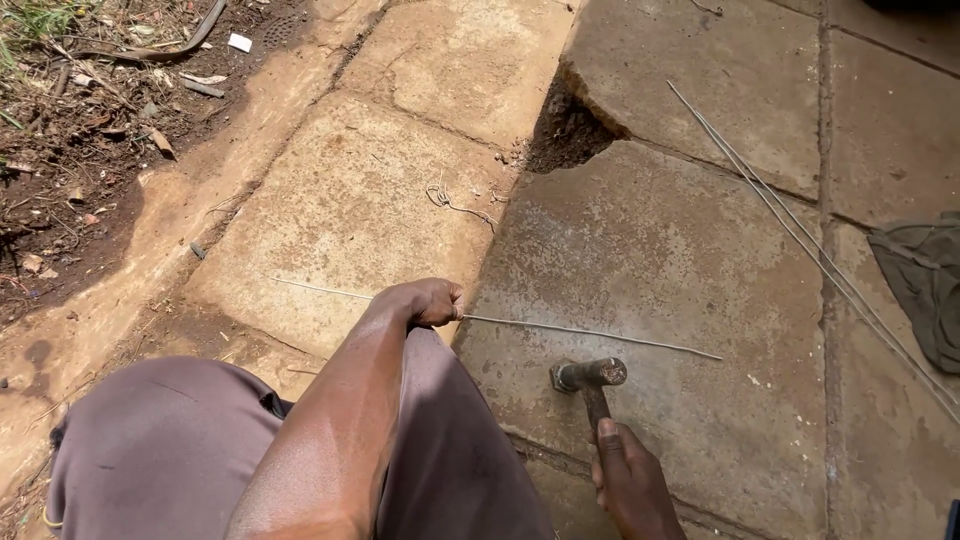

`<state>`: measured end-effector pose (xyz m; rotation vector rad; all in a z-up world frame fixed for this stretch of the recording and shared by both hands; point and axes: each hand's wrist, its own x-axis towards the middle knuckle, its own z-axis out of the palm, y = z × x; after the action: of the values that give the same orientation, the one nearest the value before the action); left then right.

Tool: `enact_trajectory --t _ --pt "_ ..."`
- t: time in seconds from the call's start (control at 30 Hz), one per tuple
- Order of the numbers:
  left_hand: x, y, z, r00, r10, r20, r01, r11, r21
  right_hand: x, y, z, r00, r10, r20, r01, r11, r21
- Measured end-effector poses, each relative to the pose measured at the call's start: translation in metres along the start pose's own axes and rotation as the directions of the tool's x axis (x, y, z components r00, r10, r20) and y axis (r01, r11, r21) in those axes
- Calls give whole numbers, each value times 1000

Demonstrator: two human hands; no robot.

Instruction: The person sits on a tiled floor and repeatedly strikes a thin metal wire with a hammer. They hold the wire steady with their left hand while using the hammer in their right hand to flatten or shape it. The person briefly pauses to pick up a second wire and continues hammering.

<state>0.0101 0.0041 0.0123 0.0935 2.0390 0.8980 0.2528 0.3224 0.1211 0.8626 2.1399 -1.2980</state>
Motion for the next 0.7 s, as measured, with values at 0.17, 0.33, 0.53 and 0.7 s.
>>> enact_trajectory --t 0.17,0.33,0.53,0.7 --pt "-9 0 -1 1000 23 -6 -23 999 -38 31 -47 21 989 -145 14 146 986 -84" --pt "-10 3 -2 1000 6 15 -6 1000 10 59 -55 43 956 -291 -34 276 933 -233" --pt "-18 9 0 1000 6 -2 -6 998 64 78 -44 42 959 -281 -40 256 917 -306" --pt "-22 12 3 992 -3 -126 22 989 149 76 -43 39 969 -246 -23 234 943 -238"
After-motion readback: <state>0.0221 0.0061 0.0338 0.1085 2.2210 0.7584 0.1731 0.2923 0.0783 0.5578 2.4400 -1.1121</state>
